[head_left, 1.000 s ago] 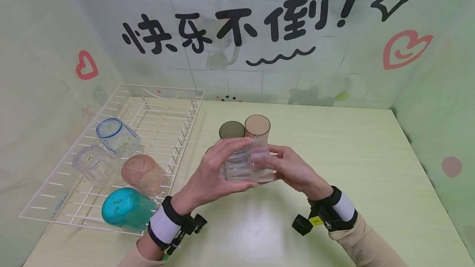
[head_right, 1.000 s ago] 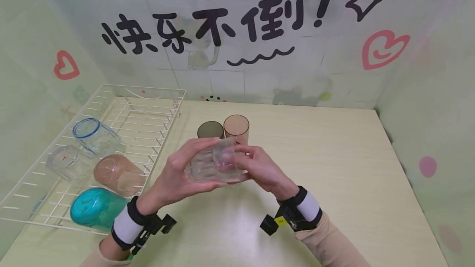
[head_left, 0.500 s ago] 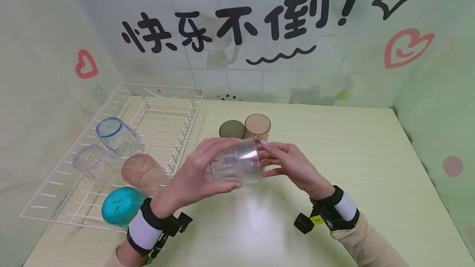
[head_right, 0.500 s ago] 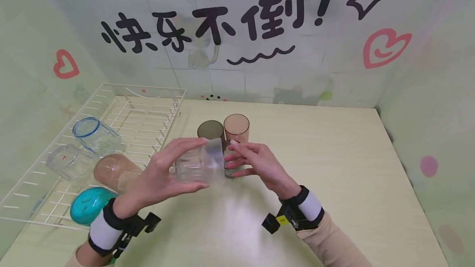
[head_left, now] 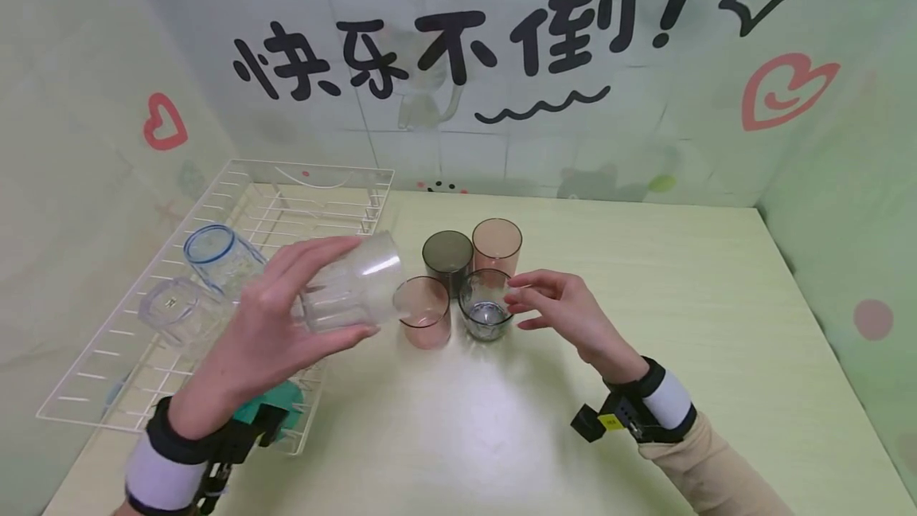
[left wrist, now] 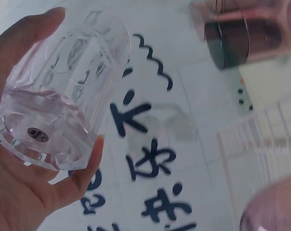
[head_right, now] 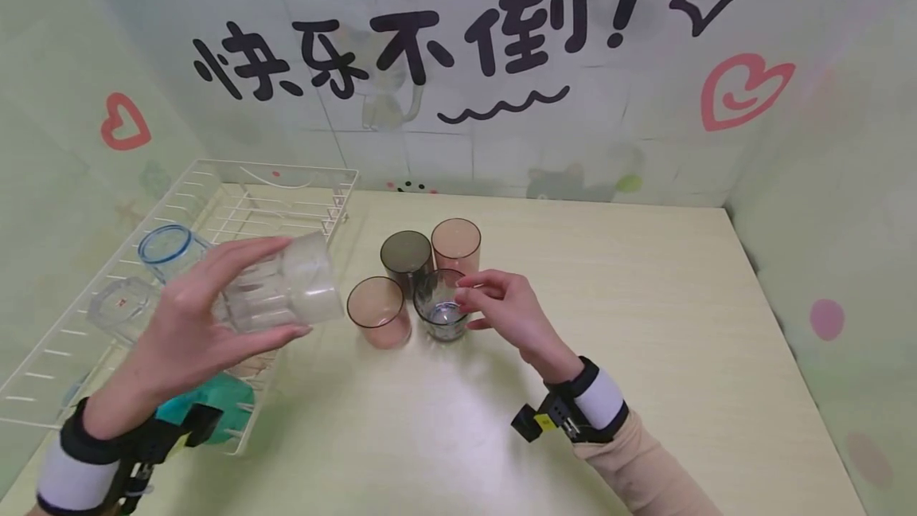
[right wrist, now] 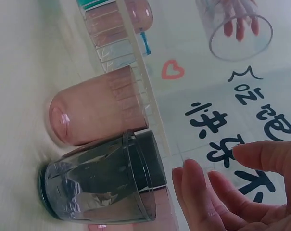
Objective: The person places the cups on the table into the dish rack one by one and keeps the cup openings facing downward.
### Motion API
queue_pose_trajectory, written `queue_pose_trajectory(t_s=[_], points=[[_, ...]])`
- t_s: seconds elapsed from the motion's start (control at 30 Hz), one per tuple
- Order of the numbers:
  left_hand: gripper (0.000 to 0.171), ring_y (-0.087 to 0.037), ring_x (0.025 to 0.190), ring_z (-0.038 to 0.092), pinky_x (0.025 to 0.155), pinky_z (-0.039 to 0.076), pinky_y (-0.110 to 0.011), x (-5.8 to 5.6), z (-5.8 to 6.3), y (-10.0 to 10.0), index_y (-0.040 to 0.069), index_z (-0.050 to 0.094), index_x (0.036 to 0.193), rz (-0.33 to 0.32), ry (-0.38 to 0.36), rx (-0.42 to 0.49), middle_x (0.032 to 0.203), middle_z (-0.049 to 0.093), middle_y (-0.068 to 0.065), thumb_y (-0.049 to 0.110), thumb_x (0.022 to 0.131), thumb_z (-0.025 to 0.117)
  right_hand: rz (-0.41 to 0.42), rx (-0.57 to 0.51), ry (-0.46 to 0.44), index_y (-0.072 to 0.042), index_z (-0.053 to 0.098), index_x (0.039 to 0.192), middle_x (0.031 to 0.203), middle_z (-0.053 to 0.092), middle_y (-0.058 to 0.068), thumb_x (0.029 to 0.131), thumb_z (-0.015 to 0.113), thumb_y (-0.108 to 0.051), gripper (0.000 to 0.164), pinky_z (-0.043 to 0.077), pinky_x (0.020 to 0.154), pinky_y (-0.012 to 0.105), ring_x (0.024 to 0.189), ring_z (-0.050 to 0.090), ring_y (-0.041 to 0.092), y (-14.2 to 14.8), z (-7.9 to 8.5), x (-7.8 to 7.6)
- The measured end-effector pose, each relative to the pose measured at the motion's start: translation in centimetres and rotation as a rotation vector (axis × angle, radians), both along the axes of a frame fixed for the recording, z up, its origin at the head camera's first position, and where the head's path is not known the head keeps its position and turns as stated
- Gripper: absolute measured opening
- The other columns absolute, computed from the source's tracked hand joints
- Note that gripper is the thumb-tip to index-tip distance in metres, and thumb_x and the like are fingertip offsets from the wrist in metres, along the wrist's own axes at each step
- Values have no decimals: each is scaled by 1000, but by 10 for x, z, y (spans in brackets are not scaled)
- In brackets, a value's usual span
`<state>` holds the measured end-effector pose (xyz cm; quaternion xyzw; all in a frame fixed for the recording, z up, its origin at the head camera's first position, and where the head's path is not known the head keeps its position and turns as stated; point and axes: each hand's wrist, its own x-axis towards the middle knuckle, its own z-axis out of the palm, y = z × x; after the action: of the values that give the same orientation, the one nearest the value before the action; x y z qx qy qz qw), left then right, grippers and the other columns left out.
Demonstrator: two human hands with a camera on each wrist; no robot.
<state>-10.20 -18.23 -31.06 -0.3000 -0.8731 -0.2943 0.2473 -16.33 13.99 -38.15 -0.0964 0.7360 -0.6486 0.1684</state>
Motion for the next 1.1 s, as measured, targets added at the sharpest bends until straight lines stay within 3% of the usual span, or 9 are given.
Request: queue_pose_trajectory(t_s=[0.1,0.2,0.4,0.63,0.83,0.93,1.1], points=[[82,-28,107,56,73,49,-17,5,10,-19,3,56,135,72,41,-29,128,60,-14,65,81,64,-8,9,9,15,57,121,106,69,21,98,54,-3,30,56,77,40,96,66,38,1,-1,-1],[90,-30,102,56,75,39,-5,12,19,-38,1,58,133,157,59,-48,125,61,-15,72,78,62,-10,13,13,14,58,120,106,69,21,98,54,-3,29,57,76,39,96,66,38,1,-3,-2],[95,-32,100,54,80,31,-2,27,31,-69,1,59,132,300,49,-77,120,61,-21,78,75,58,-12,11,11,14,59,119,107,68,24,98,54,-2,27,57,76,39,95,67,38,2,-5,-3],[105,-44,97,52,75,25,-1,36,30,-105,0,58,132,415,-11,-105,120,58,-28,82,67,61,-11,22,8,15,58,120,106,68,23,98,53,-2,28,56,76,40,93,68,35,3,-6,-3],[111,-49,90,50,64,28,-8,38,24,-130,-6,58,129,475,-22,-131,113,57,-34,82,61,67,-17,21,5,15,58,120,107,67,25,98,53,-2,28,57,76,39,94,68,36,4,-7,-3],[108,-50,90,47,60,30,-14,41,22,-139,-8,55,128,529,-83,-172,111,53,-36,72,60,79,-19,19,4,16,57,120,106,68,23,98,54,-2,28,57,76,39,95,67,38,4,-8,-3],[103,-54,93,42,58,39,-48,45,13,-153,-10,49,129,634,-210,-252,114,46,-40,55,60,89,-20,17,3,17,56,121,104,68,22,98,53,-1,29,57,75,38,95,66,41,5,-8,-3]])
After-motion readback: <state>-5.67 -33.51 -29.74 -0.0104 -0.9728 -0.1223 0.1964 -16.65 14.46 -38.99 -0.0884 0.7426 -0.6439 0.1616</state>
